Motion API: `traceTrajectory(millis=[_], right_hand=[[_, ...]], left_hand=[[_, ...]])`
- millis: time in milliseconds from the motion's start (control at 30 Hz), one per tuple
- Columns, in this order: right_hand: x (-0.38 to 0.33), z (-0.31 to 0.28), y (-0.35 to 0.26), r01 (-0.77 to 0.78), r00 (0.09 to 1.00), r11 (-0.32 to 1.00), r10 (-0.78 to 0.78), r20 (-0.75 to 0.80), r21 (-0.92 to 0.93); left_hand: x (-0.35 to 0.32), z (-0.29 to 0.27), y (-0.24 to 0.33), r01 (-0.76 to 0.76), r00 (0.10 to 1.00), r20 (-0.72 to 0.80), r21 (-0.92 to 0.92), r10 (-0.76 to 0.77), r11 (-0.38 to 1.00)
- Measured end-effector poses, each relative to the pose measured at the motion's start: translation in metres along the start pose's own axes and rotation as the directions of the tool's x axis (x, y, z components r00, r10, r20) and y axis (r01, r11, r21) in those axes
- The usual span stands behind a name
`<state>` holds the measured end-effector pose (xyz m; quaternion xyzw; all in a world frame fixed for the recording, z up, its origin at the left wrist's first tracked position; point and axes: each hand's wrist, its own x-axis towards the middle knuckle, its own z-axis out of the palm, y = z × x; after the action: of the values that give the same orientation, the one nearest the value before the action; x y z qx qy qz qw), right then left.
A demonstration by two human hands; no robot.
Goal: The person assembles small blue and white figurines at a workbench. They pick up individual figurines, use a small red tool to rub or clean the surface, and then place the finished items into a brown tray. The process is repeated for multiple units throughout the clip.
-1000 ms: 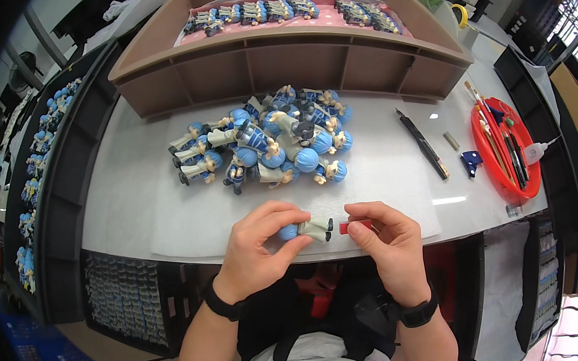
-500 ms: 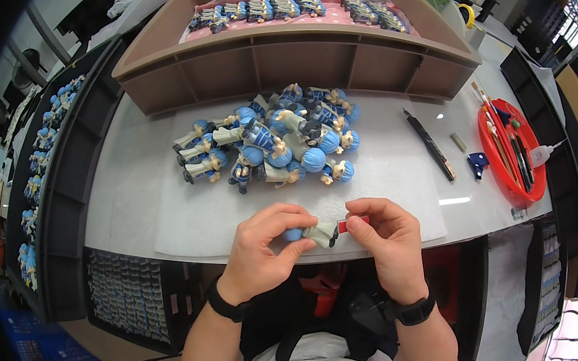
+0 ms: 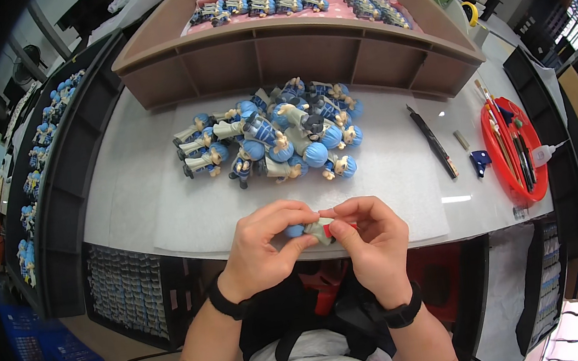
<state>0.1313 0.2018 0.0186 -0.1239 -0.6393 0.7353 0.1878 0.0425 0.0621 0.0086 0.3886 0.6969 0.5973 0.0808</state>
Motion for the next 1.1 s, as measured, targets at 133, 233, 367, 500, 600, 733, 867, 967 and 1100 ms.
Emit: traceTrajectory(millis=[133,233,367,500,600,733,867,967,1100], right_hand=[[0.0055,-0.0008,0.0011,-0.039,0.999,0.999,0.040,-0.024,0.013],[0.0072,-0.0008,-0.0012,-0.070,0.996,0.996,0.072,-0.045,0.053],[0.0036,0.0003,-0.0054,-0.086,0.994,0.988,0.094,-0.056,0.127],[-0.0002,-0.0030,0.0004,0.006,1.000,0.997,-0.007,0.009,0.072],[0.0026,-0.0010,0.0023,0.035,0.999,0.999,-0.035,0.004,0.023],[0.0084,0.0002,0.0008,-0.033,0.998,0.998,0.036,-0.052,0.050],[0.0062,0.0007,0.0004,-0.083,0.991,0.990,0.093,-0.093,0.110],[0.0060,0.0006,0.0016,-0.097,0.987,0.978,0.119,-0.110,0.187],[0.0024,0.0006,-0.0023,-0.077,0.989,0.981,0.098,-0.109,0.177]], left_hand=[[-0.0001,0.0014,-0.0041,-0.060,0.998,-0.019,0.025,0.061,0.998],[0.0005,0.0019,-0.0057,-0.091,0.996,-0.016,0.026,0.091,0.996],[-0.0019,0.0010,-0.0035,-0.034,0.999,-0.028,-0.011,0.034,0.999],[-0.0004,0.0007,-0.0014,0.004,1.000,-0.029,-0.041,-0.005,0.999],[-0.0016,0.0017,-0.0038,-0.021,0.999,-0.035,-0.022,0.021,1.000],[0.0004,0.0020,-0.0047,-0.071,0.996,-0.042,0.025,0.072,0.997],[0.0003,0.0022,-0.0043,-0.068,0.997,-0.035,0.025,0.068,0.997],[-0.0001,0.0007,-0.0028,-0.051,0.998,-0.028,0.015,0.051,0.999],[-0.0011,0.0018,-0.0024,0.002,0.999,-0.041,-0.049,-0.004,0.999]])
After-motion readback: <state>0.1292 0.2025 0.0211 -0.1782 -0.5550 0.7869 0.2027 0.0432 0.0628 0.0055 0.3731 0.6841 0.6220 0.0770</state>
